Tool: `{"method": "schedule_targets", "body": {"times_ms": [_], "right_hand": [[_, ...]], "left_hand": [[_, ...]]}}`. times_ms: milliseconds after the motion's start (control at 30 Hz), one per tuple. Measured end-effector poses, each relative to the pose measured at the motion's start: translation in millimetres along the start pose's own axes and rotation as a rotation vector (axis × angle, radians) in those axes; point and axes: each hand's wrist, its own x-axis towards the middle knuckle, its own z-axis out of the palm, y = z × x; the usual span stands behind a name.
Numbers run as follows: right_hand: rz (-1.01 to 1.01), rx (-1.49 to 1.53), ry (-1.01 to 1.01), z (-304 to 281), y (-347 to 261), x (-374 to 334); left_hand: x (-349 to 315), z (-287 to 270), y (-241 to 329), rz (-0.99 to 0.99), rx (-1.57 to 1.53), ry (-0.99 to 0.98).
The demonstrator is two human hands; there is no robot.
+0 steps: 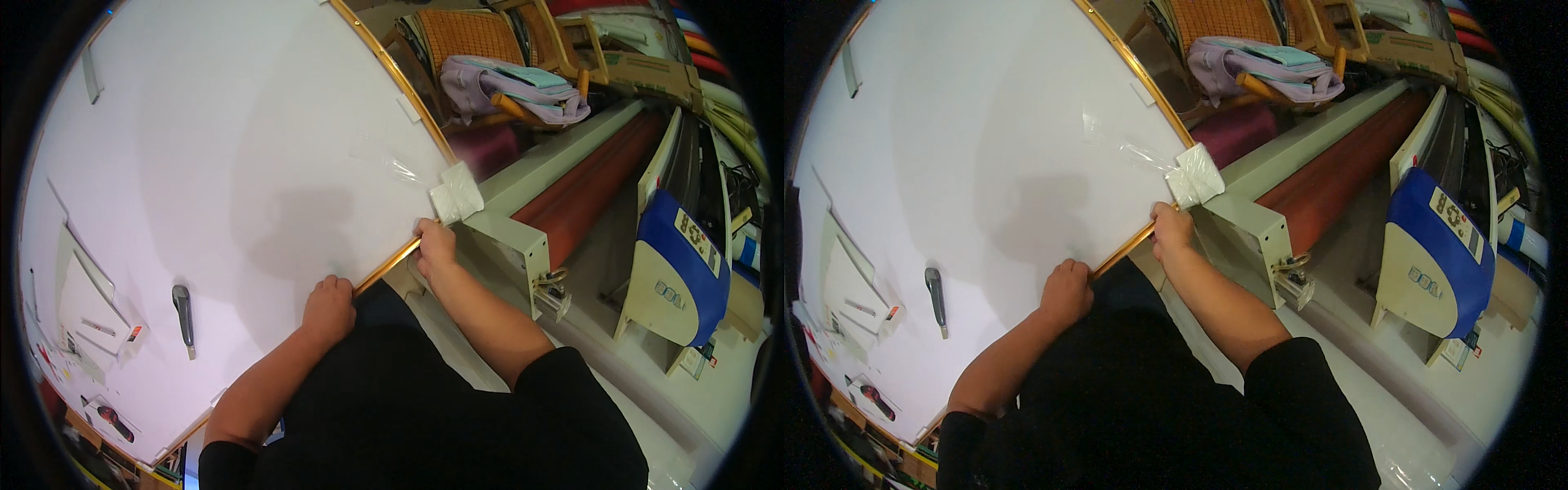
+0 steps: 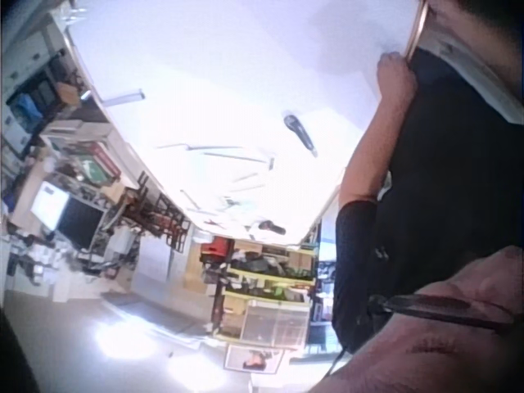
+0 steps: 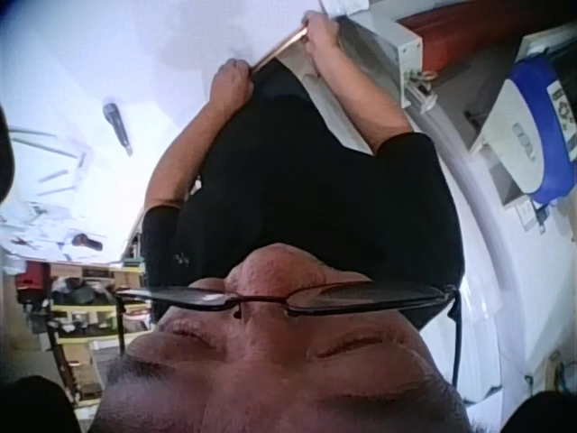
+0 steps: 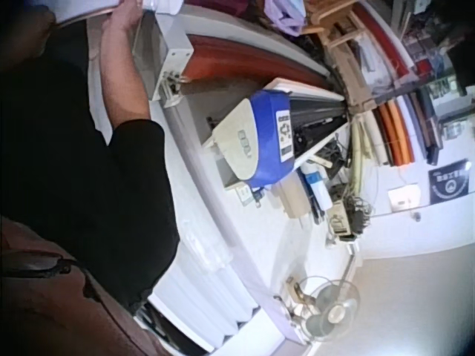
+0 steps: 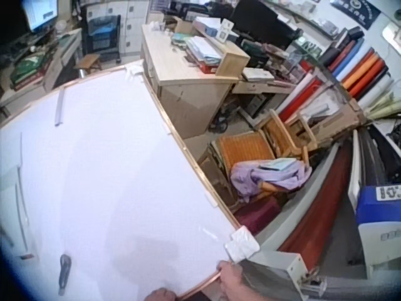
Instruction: The person applies glue to small white plastic pieces and attaches them to the gold-colored frame of a large white board. They repeat this process for several pieces along the edges of the board.
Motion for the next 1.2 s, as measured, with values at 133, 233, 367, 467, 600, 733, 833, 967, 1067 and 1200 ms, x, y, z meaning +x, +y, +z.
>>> {"method": "schedule_targets", "body": {"times_ms": [133, 233, 367, 467, 600, 733, 833, 967, 1067, 1200], "right_hand": [[0.010, 0.097, 0.024, 8, -3, 6], [0.054, 0.032, 0.078, 10, -6, 9], [0.068, 0.047, 0.065, 11, -5, 13], [0.050, 0.112, 0.050, 13, -3, 14], [0.060, 0.102, 0.065, 13, -5, 12], [0.082, 0.040, 0.058, 9, -9, 10], [0.086, 0.049, 0.030, 10, -9, 6], [0.119, 0.082, -0.121, 0, -16, -14], [0.269, -0.340, -0.330, -24, -28, -49], [-0.891, -1.307, -0.539, -35, -32, -87]], "left_hand": [[2, -2, 0, -0.005, -0.008, -0.019], [3, -3, 1, -0.018, -0.001, -0.028], [0, -6, 2, -0.011, -0.040, -0.018], [-2, -4, 1, 0.028, -0.051, 0.031], [-3, 8, -1, 0.118, -0.052, 0.153], [3, 12, -4, 0.120, -0.029, 0.103], [6, 8, 0, 0.088, -0.039, 0.057], [9, 3, 3, 0.040, -0.061, 0.018], [11, 4, 3, 0.008, -0.066, -0.001], [13, 8, 1, 0.050, -0.125, -0.011]]}}
